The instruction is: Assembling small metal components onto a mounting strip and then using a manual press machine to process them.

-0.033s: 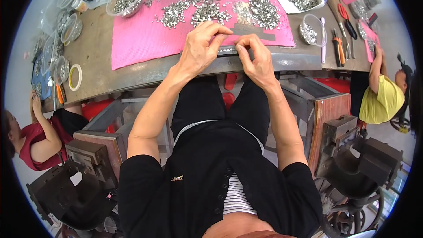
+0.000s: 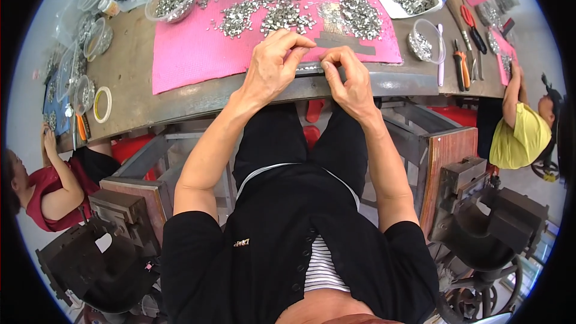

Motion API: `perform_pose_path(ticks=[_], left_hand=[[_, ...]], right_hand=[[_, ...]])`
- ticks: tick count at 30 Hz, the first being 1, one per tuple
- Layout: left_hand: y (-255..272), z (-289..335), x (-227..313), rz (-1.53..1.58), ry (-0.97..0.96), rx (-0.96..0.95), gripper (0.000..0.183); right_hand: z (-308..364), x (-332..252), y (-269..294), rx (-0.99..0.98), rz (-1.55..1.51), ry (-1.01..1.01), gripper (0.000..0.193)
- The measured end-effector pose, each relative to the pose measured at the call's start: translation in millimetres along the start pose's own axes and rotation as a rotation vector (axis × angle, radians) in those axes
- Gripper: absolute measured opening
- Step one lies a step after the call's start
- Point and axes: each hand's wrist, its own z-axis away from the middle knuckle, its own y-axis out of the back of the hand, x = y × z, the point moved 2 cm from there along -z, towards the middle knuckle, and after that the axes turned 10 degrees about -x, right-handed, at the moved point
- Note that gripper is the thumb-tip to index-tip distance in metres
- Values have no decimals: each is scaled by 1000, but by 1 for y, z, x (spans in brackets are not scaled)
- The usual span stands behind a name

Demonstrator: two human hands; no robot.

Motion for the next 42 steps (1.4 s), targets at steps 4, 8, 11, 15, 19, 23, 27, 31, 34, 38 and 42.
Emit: perform_pose_path(ticks=[4, 8, 11, 15, 19, 23, 27, 31, 34, 38, 42], left_hand=[[0, 10, 0, 8, 52, 23, 15], [-1, 15, 4, 45, 74, 41, 13], [-3, 17, 1, 30, 63, 52, 14], [-4, 18, -2, -20, 26, 60, 16], [-6, 18, -1, -39, 7, 77, 18], [-6, 19, 0, 6, 35, 83, 25], [-6, 20, 8, 54, 69, 72, 32], [-8, 20, 18, 92, 7, 84, 39], [-8, 20, 19, 81, -26, 96, 38], [-9, 24, 19, 95, -51, 86, 36], [-3, 26, 17, 55, -14, 67, 34]], right_hand=[[-2, -1, -3, -15, 72, 65, 12], [-3, -2, -3, -28, 123, 79, 13], [-5, -4, -3, -41, 176, 116, 14], [-5, -7, -3, -55, 275, 169, 16], [-4, -15, -4, -34, 442, 213, 16], [-3, -16, -3, -18, 495, 261, 15], [-4, -18, 0, 38, 244, 97, 13], [-8, -21, 0, 11, -20, -54, 13], [-9, -17, 1, -32, -165, -116, 12], [-10, -17, 2, -88, -133, -52, 9], [-11, -13, 2, -20, -24, 16, 10]])
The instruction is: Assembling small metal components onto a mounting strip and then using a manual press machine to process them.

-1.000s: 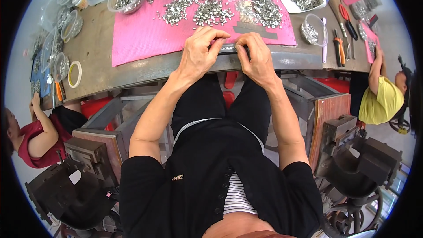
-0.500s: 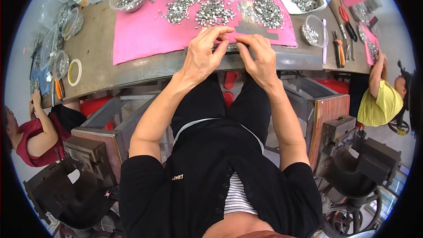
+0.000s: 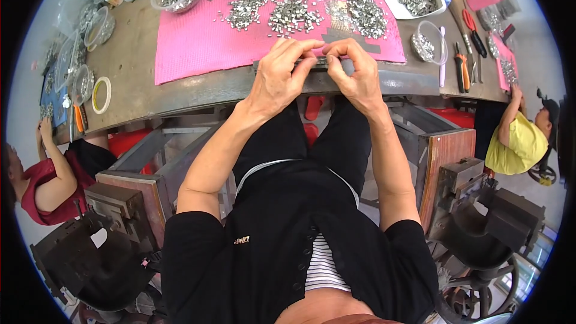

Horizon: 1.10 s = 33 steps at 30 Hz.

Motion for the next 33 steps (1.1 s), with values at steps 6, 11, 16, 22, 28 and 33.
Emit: perform_pose_path(ticks=[6, 11, 16, 22, 28, 33], left_hand=[[7, 5, -11, -113, 21, 43, 14], [5, 10, -9, -36, 112, 62, 9], [2, 12, -9, 39, 105, 107, 11], [3, 14, -11, 18, 174, 46, 9], [1, 12, -9, -22, 155, 41, 9], [-6, 10, -12, -123, 40, 64, 9]], right_hand=[[0, 6, 0, -11, 89, 27, 14], [-1, 8, 0, -72, 176, 97, 16], [-3, 10, 0, -128, 240, 119, 18], [-9, 6, 4, -224, 354, 166, 19], [-24, -19, 3, -329, 653, 331, 18], [-15, -14, 8, -334, 624, 344, 16]])
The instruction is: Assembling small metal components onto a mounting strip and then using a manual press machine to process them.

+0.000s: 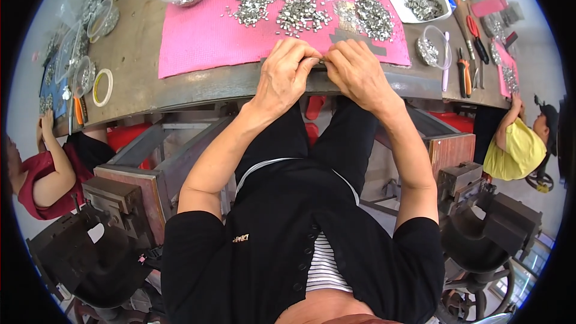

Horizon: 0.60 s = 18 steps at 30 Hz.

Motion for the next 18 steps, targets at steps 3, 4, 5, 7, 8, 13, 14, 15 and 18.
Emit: perform_pose_path(ticks=[3, 4, 5, 7, 8, 13, 14, 15, 18], left_hand=[[-3, -3, 2, -47, -7, 10, 9], [-4, -3, 4, -47, -7, 9, 9], [-6, -3, 5, -66, 7, 3, 8], [-9, -4, 6, -86, 20, -4, 7], [-12, -5, 4, -102, 12, 14, 7], [-15, -5, 3, -170, -7, 32, 6], [-15, -4, 3, -175, 5, 25, 7], [-15, -5, 3, -180, 18, 19, 7], [-15, -5, 2, -176, 14, 14, 8]], right_hand=[[8, 6, -6, 104, -141, -73, 16], [13, 11, -8, 187, -256, -136, 17], [19, 17, -11, 224, -351, -232, 16], [29, 24, -18, 290, -600, -454, 12], [34, 29, -25, 321, -705, -527, 11], [43, 34, -42, 358, -929, -610, 14], [42, 33, -41, 333, -881, -604, 14], [42, 33, -42, 335, -883, -603, 14], [42, 33, -42, 360, -886, -580, 14]])
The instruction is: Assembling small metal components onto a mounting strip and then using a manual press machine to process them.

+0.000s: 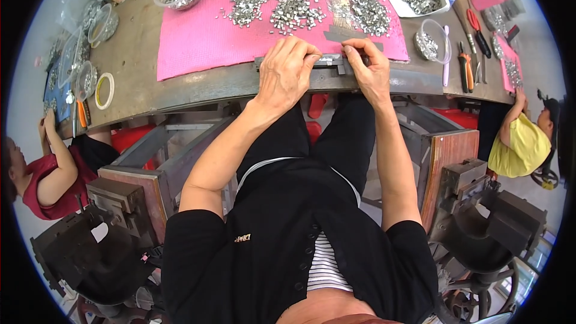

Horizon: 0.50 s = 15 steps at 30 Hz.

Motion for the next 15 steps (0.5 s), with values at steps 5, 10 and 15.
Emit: perform_pose_path(ticks=[5, 10, 15], left_hand=[[0, -1, 2, -33, -36, 11, 8], [1, -1, 1, -30, 17, -1, 7], [2, 0, 1, -38, 2, -10, 7]], right_hand=[[0, -1, 0, 10, 15, 8, 14], [0, -1, 0, 10, 30, 12, 14], [1, -1, -1, 9, 28, 11, 13]])
